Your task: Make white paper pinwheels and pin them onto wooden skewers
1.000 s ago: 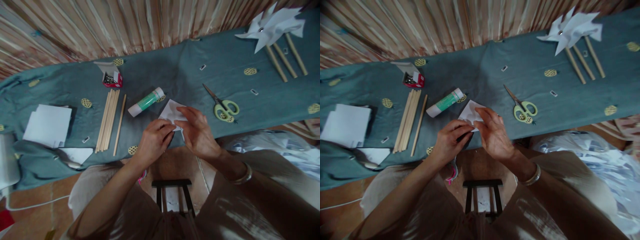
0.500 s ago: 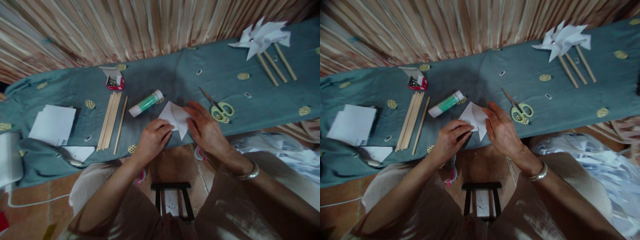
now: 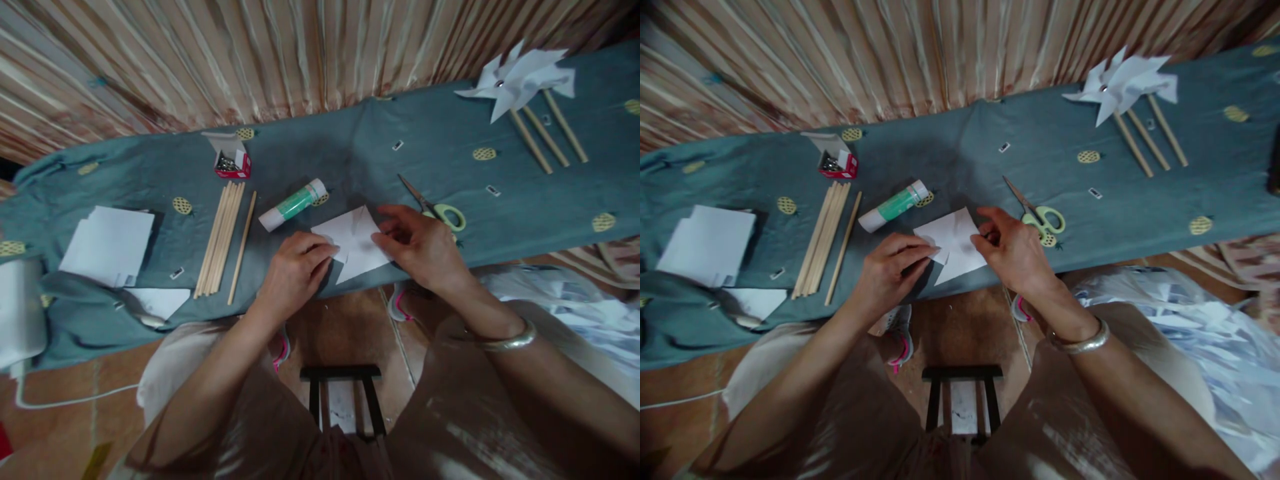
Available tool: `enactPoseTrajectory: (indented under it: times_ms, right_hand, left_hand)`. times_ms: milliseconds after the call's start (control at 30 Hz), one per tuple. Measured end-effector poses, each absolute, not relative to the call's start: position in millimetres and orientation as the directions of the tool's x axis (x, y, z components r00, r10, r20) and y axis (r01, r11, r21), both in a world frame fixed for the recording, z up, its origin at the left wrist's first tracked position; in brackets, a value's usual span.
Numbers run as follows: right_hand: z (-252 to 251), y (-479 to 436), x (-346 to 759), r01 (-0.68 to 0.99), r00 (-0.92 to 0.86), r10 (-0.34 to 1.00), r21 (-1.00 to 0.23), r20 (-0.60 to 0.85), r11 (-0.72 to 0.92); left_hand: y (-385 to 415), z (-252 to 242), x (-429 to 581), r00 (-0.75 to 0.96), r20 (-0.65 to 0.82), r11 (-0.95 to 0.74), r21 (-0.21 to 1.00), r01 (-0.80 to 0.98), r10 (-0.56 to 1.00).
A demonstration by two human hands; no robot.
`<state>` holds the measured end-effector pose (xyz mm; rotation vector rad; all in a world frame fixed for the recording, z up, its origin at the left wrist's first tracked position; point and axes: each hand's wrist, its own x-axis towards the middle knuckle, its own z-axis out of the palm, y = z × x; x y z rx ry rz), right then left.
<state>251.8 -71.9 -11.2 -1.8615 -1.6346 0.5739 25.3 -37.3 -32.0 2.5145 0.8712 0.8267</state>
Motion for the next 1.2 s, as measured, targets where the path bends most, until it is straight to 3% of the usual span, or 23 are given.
enactPoseTrajectory:
  times_ms: [233, 467, 767, 967, 1200]
  right_hand:
    - [-14, -77, 251, 0.582, 0.172, 0.983, -0.799, -0.061, -0.151]
    - [-10, -83, 252, 0.791, 0.123, 0.988, -0.61, 0.09, -0.043]
    - [-15, -89, 258, 0.885, -0.076, 0.97, -0.432, 0.232, 0.172]
    - [-9, -92, 266, 0.755, -0.236, 0.947, -0.573, 0.216, 0.319]
    - [-1, -96, 276, 0.666, -0.297, 0.955, -0.716, 0.002, 0.209]
  left_hand:
    - [-46, -21, 29, 0.612, 0.491, -0.784, 0.398, 0.476, 0.62]
    - [-68, -25, 45, 0.772, 0.355, -0.848, 0.273, 0.454, 0.527]
    - [-68, -29, 49, 0.755, 0.401, -0.855, 0.246, 0.457, 0.519]
    - [-69, -27, 48, 0.773, 0.397, -0.868, 0.183, 0.461, 0.495]
    - [-70, -22, 42, 0.74, 0.443, -0.861, 0.2, 0.469, 0.506]
